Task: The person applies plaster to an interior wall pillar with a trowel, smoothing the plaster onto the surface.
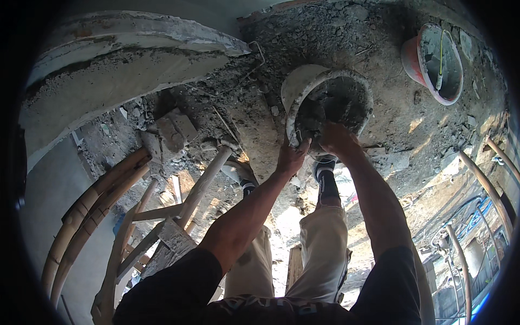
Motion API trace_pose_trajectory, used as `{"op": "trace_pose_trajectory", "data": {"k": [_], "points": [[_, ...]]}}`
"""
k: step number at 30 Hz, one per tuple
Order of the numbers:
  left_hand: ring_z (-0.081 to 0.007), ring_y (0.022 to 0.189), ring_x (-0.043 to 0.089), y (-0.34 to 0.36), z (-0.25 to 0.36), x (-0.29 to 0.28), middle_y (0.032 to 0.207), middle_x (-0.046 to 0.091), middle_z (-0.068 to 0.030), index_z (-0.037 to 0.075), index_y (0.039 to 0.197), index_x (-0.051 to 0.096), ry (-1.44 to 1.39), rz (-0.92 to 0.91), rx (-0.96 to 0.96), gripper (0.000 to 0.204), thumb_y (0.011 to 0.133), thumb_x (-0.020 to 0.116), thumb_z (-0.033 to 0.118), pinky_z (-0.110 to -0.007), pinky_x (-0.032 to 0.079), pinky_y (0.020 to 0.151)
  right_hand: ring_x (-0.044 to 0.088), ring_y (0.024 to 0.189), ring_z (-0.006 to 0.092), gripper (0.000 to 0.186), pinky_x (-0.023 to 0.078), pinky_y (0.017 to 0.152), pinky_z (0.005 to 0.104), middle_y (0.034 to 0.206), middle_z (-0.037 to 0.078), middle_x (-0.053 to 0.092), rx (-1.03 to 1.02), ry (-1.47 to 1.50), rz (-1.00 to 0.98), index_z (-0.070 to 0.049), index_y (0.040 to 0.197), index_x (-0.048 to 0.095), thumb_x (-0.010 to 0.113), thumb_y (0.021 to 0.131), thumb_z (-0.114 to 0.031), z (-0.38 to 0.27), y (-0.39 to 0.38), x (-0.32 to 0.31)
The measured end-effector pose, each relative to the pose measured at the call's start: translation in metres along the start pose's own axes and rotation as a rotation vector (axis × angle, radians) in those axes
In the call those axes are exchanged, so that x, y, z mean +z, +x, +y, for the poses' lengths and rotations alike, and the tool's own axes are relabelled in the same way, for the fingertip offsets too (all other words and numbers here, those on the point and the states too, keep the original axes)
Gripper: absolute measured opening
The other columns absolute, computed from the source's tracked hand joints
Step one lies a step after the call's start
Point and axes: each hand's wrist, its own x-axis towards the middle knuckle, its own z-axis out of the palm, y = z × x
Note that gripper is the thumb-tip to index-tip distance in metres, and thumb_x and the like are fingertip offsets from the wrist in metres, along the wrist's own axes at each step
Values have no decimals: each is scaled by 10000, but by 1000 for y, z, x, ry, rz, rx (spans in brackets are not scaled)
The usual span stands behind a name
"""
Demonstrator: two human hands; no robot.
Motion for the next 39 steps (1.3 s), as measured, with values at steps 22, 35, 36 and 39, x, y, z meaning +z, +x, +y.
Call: {"op": "trace_pose_trajectory", "data": {"k": [22, 35, 36, 39], "points": [[-245, 811, 631, 53, -10, -28, 939, 640, -132, 4, 1341, 433, -147, 130, -173, 608, 801, 657, 174, -386, 523, 751, 632, 999, 420, 474, 517, 840, 486, 1095, 216, 622, 337, 355, 113, -109, 1228, 570, 649, 773, -218, -15, -97, -94], [-346, 983, 640, 59, -1, -9, 1093, 607, -237, 16, 1396, 352, -171, 154, -248, 716, 813, 725, 199, -436, 587, 773, 656, 909, 376, 430, 543, 767, 473, 1010, 146, 644, 89, -150, 204, -108, 1164, 578, 746, 774, -177, -111, -114, -233], [-376, 1017, 642, 52, -21, -32, 1121, 609, -264, 17, 1392, 371, -18, 257, -171, 709, 813, 727, 216, -433, 568, 831, 659, 901, 371, 433, 546, 766, 466, 1011, 142, 643, -29, -149, 182, -108, 1166, 578, 745, 774, -185, -128, -105, -237], [-409, 1121, 614, 18, -8, 3, 1220, 590, -303, 9, 1400, 389, 32, 169, -130, 698, 826, 701, 253, -418, 508, 945, 668, 912, 355, 433, 553, 778, 448, 1020, 139, 659, -26, -274, 70, -97, 1166, 596, 738, 768, -194, -130, -108, -277]]}}
